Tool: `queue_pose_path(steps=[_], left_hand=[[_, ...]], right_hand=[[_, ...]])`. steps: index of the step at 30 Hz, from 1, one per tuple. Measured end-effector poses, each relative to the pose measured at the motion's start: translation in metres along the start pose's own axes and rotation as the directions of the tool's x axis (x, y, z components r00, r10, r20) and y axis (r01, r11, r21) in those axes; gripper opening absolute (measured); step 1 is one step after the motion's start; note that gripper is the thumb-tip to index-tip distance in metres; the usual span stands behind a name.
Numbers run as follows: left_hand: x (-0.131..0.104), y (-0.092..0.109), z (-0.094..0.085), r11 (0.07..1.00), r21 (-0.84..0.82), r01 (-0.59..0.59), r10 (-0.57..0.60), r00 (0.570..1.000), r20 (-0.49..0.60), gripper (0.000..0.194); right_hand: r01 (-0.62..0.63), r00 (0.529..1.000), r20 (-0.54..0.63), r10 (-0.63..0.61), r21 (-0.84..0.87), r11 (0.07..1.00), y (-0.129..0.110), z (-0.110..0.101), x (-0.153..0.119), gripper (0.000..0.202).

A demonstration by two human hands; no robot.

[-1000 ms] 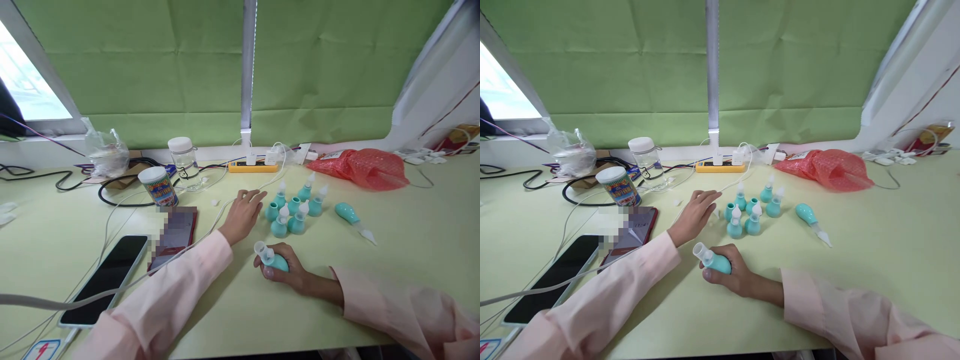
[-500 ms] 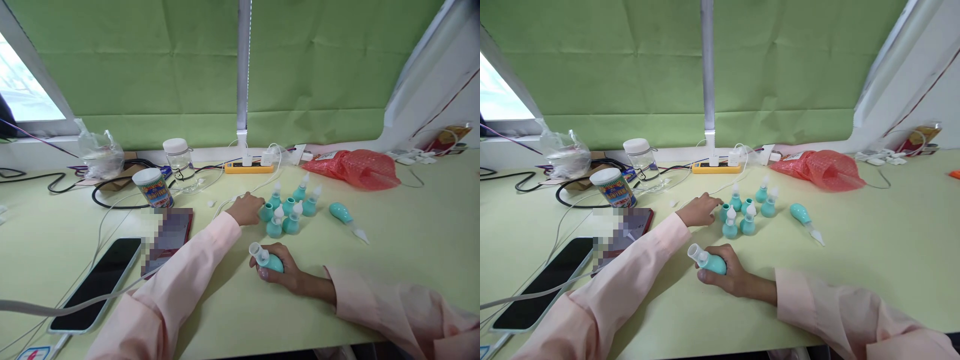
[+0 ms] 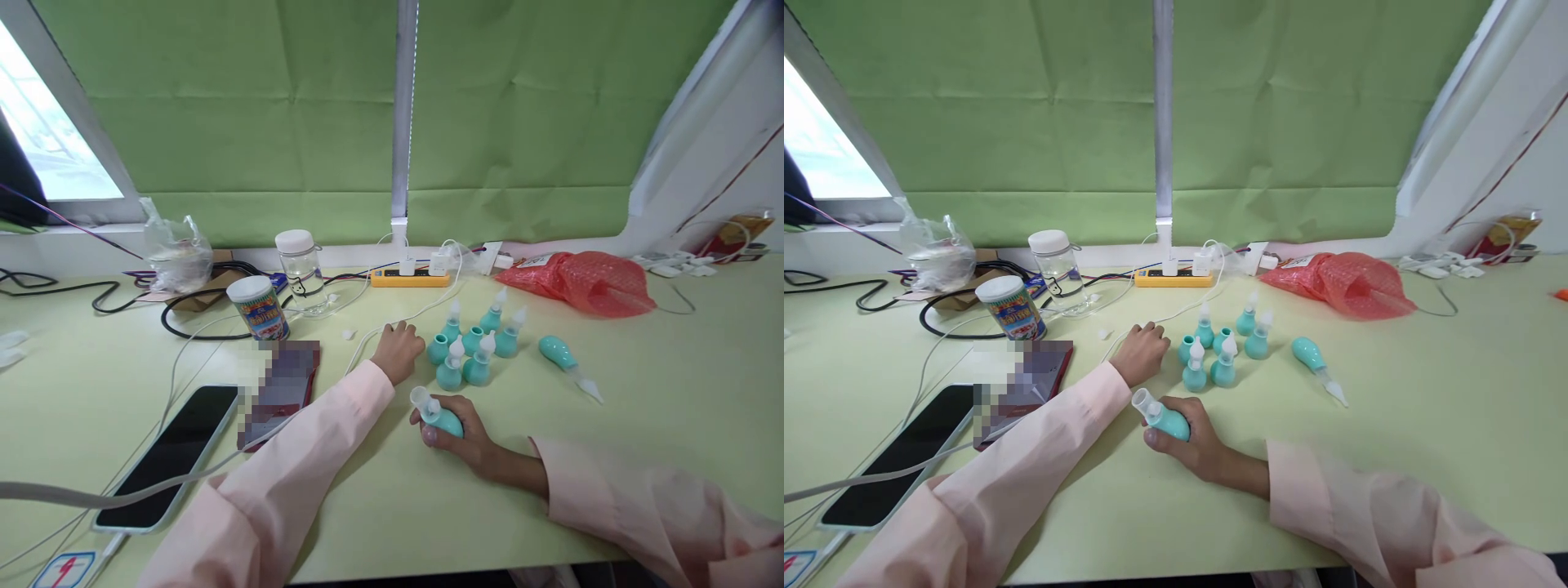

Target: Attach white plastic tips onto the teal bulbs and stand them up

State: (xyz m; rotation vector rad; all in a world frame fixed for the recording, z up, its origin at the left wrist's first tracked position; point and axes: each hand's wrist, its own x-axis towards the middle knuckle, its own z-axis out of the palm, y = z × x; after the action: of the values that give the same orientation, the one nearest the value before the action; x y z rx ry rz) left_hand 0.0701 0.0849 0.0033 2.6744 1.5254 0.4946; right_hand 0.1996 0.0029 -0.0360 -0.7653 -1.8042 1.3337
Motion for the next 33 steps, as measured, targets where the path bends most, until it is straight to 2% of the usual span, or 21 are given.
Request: queue_pose_path(steps=[3,6,7,8,9,10,12,14,16,19,24,27,33], left_hand=[[-0.013,0.007,-0.019,0.987,-0.149,0.055,-0.072,0.991,-0.111,0.018],[-0.034,0.009,-0.038,0.93,-0.359,0.081,-0.138,0.981,-0.136,0.012],[-0.042,0.009,-0.042,0.772,-0.629,0.088,-0.211,0.969,-0.124,0.01],[-0.05,0.009,-0.044,0.573,-0.815,0.086,-0.265,0.961,-0.085,0.012],[-0.058,0.008,-0.044,0.394,-0.914,0.098,-0.3,0.953,-0.028,0.013],[-0.064,0.007,-0.042,0.253,-0.961,0.108,-0.329,0.944,0.019,0.014],[-0.074,0.005,-0.035,0.047,-0.992,0.12,-0.367,0.925,0.095,0.015],[-0.08,0.002,-0.028,-0.064,-0.99,0.125,-0.42,0.897,0.141,0.017],[-0.081,0.001,-0.023,-0.101,-0.985,0.141,-0.443,0.88,0.171,0.02],[-0.082,-0.001,-0.02,-0.103,-0.981,0.164,-0.449,0.872,0.194,0.019],[-0.084,-0.003,-0.016,-0.073,-0.988,0.136,-0.465,0.872,0.155,0.016],[-0.085,-0.003,-0.011,-0.076,-0.989,0.124,-0.48,0.865,0.145,0.015],[-0.086,-0.002,-0.009,0.035,-0.992,0.124,-0.485,0.87,0.091,0.013]], right_hand=[[-0.006,1.0,0.001,0.006,0.038,0.999,0.006,-0.002,-0.002,0.032],[0.02,1.0,-0.022,-0.021,-0.045,0.999,0.008,-0.005,-0.006,0.037],[0.015,0.999,-0.026,-0.017,-0.081,0.997,0.008,-0.006,-0.007,0.038],[0.0,0.999,-0.034,-0.004,-0.113,0.994,0.007,-0.006,-0.008,0.038],[-0.023,0.999,-0.042,0.017,-0.142,0.99,0.005,-0.006,-0.008,0.036],[-0.044,0.998,-0.048,0.036,-0.17,0.984,0.004,-0.006,-0.007,0.034],[-0.064,0.997,-0.052,0.053,-0.225,0.972,0.0,-0.005,-0.004,0.028],[-0.057,0.998,-0.039,0.048,-0.279,0.959,-0.003,-0.003,0.0,0.021],[-0.028,0.999,-0.026,0.021,-0.319,0.947,-0.006,-0.001,0.003,0.017],[0.015,1.0,-0.019,-0.022,-0.329,0.944,-0.009,0.001,0.004,0.015],[0.049,0.994,-0.074,-0.075,-0.309,0.95,-0.007,0.002,0.006,0.011],[0.022,0.995,-0.085,-0.051,-0.313,0.949,-0.005,0.002,0.007,0.008],[-0.029,0.997,-0.079,0.007,-0.279,0.96,-0.006,0.003,0.005,0.006]])
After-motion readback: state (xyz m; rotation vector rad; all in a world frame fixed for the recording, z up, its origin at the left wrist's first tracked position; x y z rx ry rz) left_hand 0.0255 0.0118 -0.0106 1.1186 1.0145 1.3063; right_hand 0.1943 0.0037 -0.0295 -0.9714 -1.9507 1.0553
